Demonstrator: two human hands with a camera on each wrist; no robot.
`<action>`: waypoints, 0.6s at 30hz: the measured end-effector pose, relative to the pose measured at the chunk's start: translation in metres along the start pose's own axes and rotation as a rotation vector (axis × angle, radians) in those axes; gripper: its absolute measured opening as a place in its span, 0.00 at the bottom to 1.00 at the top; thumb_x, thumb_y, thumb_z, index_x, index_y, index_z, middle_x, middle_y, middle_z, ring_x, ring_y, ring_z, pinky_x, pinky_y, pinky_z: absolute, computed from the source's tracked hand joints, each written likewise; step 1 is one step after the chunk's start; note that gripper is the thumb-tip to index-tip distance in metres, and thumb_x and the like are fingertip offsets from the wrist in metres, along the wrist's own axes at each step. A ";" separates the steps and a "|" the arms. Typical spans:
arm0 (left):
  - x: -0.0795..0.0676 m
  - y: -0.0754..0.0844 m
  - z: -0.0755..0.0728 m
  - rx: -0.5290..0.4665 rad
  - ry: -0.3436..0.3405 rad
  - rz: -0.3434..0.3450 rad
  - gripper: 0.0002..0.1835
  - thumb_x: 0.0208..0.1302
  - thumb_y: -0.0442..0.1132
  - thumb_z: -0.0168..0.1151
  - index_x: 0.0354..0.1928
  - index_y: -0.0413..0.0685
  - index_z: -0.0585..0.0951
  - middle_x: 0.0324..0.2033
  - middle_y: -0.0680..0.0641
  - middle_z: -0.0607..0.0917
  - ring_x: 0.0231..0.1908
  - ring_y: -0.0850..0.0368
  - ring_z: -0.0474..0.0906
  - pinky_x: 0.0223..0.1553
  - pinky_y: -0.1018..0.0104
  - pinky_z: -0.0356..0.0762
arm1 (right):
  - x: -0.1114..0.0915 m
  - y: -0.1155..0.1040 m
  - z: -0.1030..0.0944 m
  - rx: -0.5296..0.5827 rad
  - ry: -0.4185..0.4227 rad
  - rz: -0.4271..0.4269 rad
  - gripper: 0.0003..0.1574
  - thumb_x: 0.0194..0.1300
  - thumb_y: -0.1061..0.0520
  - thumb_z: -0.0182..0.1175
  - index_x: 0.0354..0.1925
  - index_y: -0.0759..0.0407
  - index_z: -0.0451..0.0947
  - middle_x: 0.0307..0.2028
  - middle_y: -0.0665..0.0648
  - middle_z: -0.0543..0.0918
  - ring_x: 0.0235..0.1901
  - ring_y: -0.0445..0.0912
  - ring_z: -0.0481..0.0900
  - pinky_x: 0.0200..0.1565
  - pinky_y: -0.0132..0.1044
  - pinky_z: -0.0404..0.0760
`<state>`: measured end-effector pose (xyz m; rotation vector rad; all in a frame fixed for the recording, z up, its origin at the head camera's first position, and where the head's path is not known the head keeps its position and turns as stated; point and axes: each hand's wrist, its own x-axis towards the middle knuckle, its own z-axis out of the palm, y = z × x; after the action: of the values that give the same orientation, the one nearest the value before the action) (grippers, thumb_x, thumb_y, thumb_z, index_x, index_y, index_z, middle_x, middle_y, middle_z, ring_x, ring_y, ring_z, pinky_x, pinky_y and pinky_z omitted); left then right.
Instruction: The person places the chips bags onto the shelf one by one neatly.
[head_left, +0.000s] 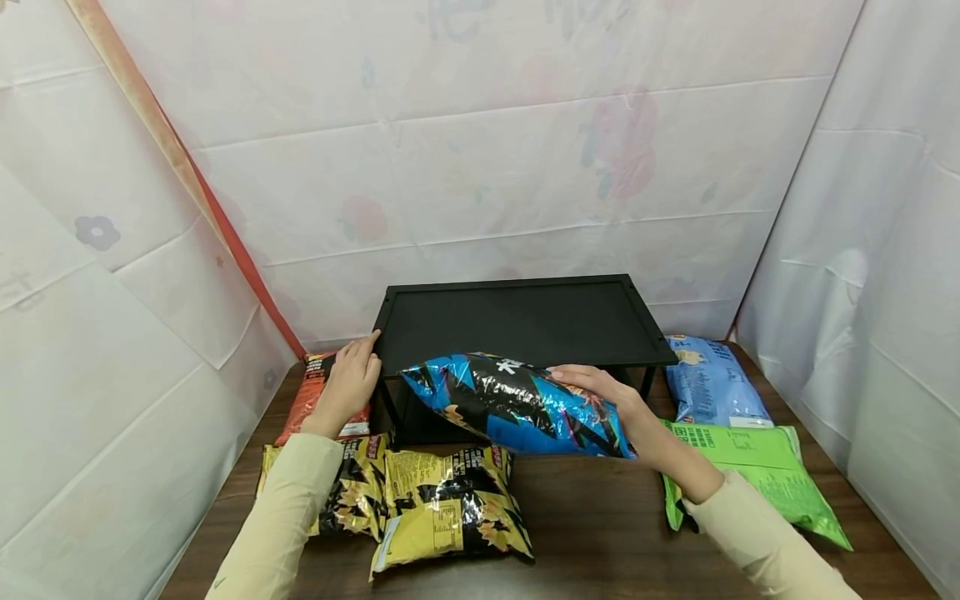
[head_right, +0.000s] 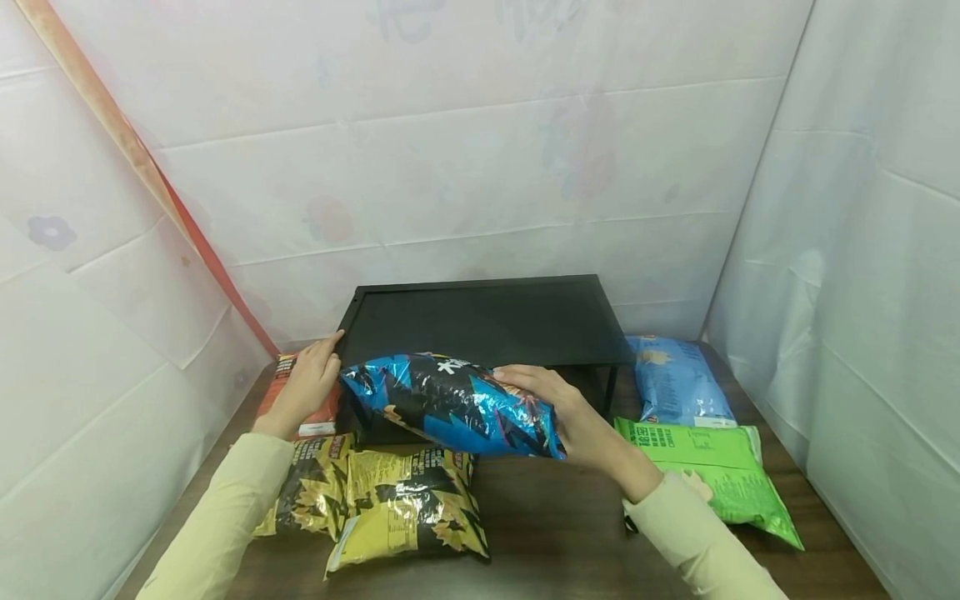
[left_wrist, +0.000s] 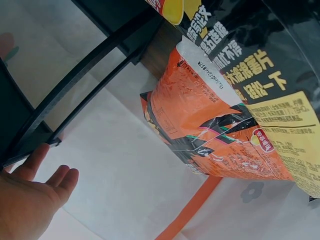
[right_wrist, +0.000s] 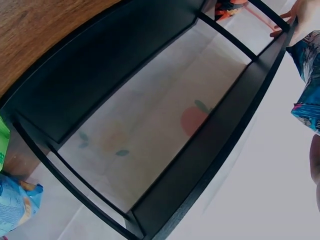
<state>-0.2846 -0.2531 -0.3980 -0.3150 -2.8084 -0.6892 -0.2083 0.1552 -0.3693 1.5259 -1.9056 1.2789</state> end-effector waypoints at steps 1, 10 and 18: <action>0.000 0.000 0.000 0.001 0.000 0.001 0.28 0.71 0.46 0.28 0.71 0.48 0.52 0.66 0.36 0.60 0.66 0.33 0.48 0.63 0.35 0.46 | 0.001 0.000 -0.001 0.013 0.007 -0.004 0.29 0.73 0.53 0.36 0.60 0.74 0.62 0.61 0.62 0.68 0.63 0.46 0.63 0.64 0.31 0.61; -0.001 0.001 0.000 -0.002 0.007 0.000 0.28 0.71 0.45 0.29 0.71 0.48 0.52 0.65 0.36 0.61 0.66 0.34 0.49 0.62 0.35 0.47 | 0.004 0.000 -0.005 0.059 0.041 0.015 0.29 0.74 0.53 0.33 0.61 0.73 0.62 0.61 0.61 0.68 0.63 0.46 0.63 0.65 0.32 0.60; 0.000 0.001 0.000 0.000 0.011 0.004 0.28 0.71 0.45 0.28 0.70 0.47 0.53 0.65 0.36 0.61 0.65 0.33 0.49 0.62 0.35 0.47 | 0.015 -0.011 -0.007 0.042 0.103 0.017 0.34 0.74 0.47 0.32 0.61 0.72 0.63 0.61 0.58 0.69 0.63 0.44 0.64 0.65 0.32 0.60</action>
<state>-0.2840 -0.2524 -0.3972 -0.3156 -2.7964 -0.6883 -0.2048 0.1531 -0.3498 1.4373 -1.8420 1.3851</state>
